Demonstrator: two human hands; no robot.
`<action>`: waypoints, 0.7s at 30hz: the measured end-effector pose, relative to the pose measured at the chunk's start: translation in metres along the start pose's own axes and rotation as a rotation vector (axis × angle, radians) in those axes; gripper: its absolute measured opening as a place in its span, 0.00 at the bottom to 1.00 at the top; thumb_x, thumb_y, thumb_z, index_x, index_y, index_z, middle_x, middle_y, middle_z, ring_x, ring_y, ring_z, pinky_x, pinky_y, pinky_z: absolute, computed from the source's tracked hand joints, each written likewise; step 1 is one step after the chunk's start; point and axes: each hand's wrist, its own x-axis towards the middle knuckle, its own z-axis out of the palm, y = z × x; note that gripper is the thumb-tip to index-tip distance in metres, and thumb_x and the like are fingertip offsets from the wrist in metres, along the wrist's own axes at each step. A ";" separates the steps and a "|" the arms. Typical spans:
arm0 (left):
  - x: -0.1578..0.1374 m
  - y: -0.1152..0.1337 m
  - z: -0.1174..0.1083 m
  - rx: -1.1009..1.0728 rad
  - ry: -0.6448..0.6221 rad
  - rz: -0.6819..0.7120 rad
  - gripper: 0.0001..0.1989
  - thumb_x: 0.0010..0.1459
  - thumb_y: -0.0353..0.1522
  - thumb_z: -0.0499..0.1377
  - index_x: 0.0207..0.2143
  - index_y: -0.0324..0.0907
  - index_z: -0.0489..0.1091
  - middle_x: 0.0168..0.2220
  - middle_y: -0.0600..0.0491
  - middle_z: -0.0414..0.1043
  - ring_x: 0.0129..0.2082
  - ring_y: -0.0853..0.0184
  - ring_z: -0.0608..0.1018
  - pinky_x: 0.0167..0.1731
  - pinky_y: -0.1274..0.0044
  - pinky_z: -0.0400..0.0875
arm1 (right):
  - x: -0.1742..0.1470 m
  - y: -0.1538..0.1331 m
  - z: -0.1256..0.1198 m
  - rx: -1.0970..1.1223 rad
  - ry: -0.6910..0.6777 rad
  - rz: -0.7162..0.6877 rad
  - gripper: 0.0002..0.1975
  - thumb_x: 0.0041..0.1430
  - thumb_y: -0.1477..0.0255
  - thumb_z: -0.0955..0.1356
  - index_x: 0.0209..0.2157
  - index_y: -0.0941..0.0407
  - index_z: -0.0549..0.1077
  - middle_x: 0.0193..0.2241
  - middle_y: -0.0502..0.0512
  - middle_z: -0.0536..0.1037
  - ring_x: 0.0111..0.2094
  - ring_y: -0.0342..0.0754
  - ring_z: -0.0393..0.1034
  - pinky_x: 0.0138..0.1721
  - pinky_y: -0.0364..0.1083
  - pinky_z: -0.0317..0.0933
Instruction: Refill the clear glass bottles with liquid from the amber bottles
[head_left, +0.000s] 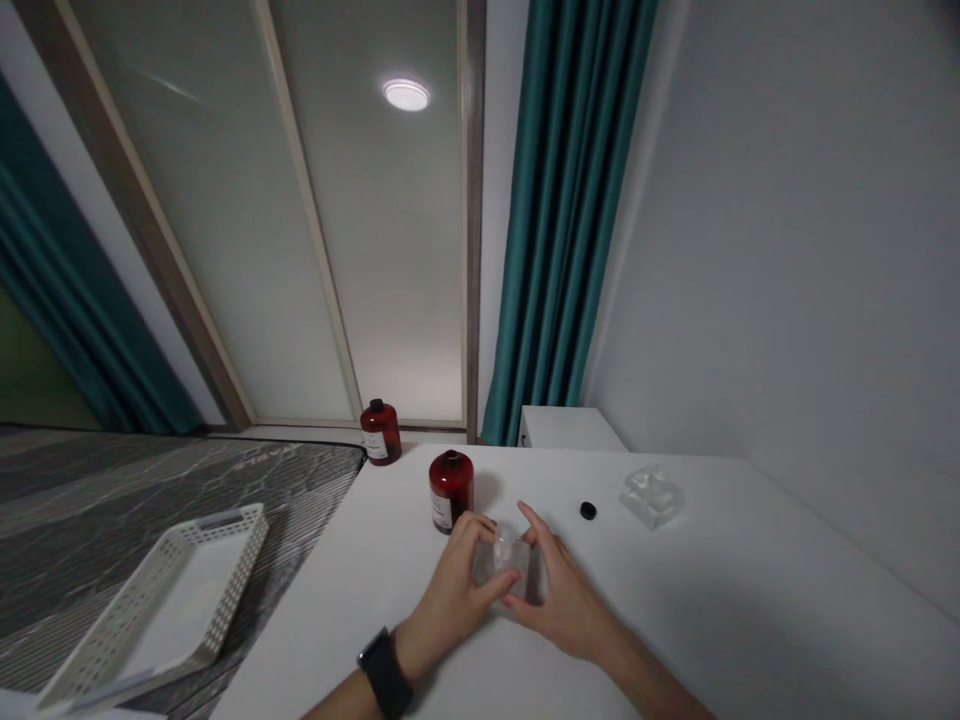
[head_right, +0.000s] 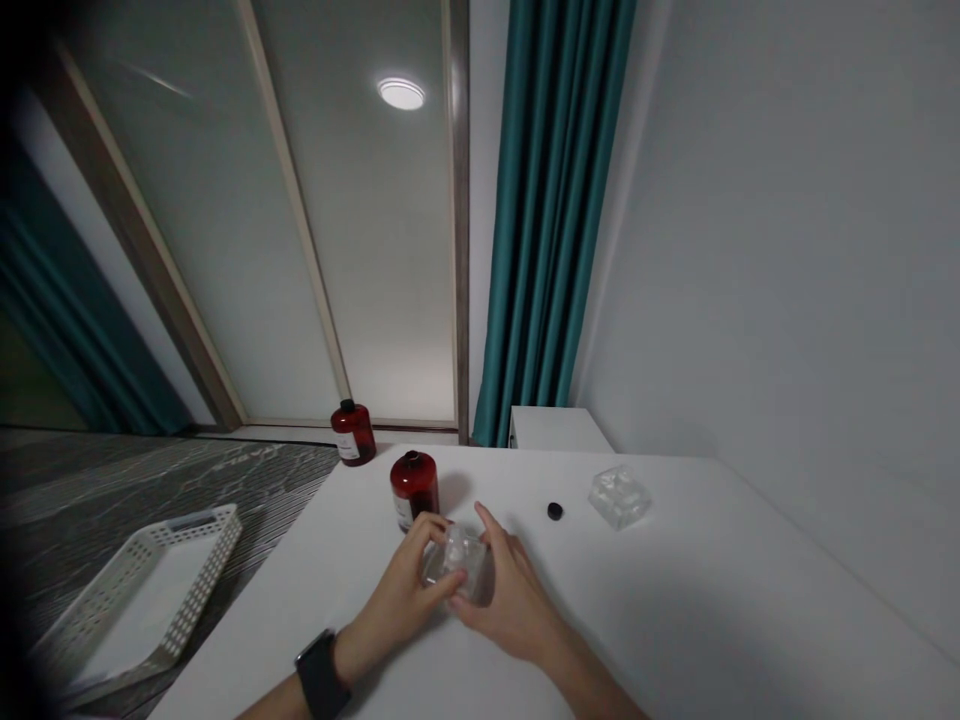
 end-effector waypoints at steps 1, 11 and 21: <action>0.000 0.000 -0.001 -0.001 -0.011 0.012 0.10 0.54 0.29 0.63 0.35 0.43 0.62 0.44 0.50 0.67 0.47 0.59 0.72 0.49 0.68 0.66 | 0.000 0.002 -0.004 0.006 -0.011 -0.019 0.52 0.50 0.73 0.73 0.70 0.51 0.43 0.53 0.59 0.68 0.57 0.57 0.63 0.62 0.59 0.53; 0.000 0.003 -0.003 -0.002 -0.117 -0.175 0.24 0.50 0.28 0.66 0.49 0.41 0.64 0.49 0.46 0.71 0.49 0.56 0.74 0.53 0.64 0.67 | 0.007 0.017 -0.019 0.215 0.021 -0.219 0.30 0.62 0.70 0.65 0.65 0.51 0.57 0.51 0.58 0.68 0.53 0.54 0.66 0.60 0.57 0.55; 0.002 0.007 -0.003 -0.074 -0.139 -0.203 0.21 0.50 0.31 0.66 0.47 0.41 0.66 0.47 0.45 0.74 0.49 0.54 0.75 0.52 0.64 0.68 | 0.000 0.001 -0.001 0.371 0.012 -0.181 0.34 0.62 0.63 0.67 0.66 0.52 0.54 0.49 0.59 0.72 0.52 0.55 0.68 0.57 0.55 0.59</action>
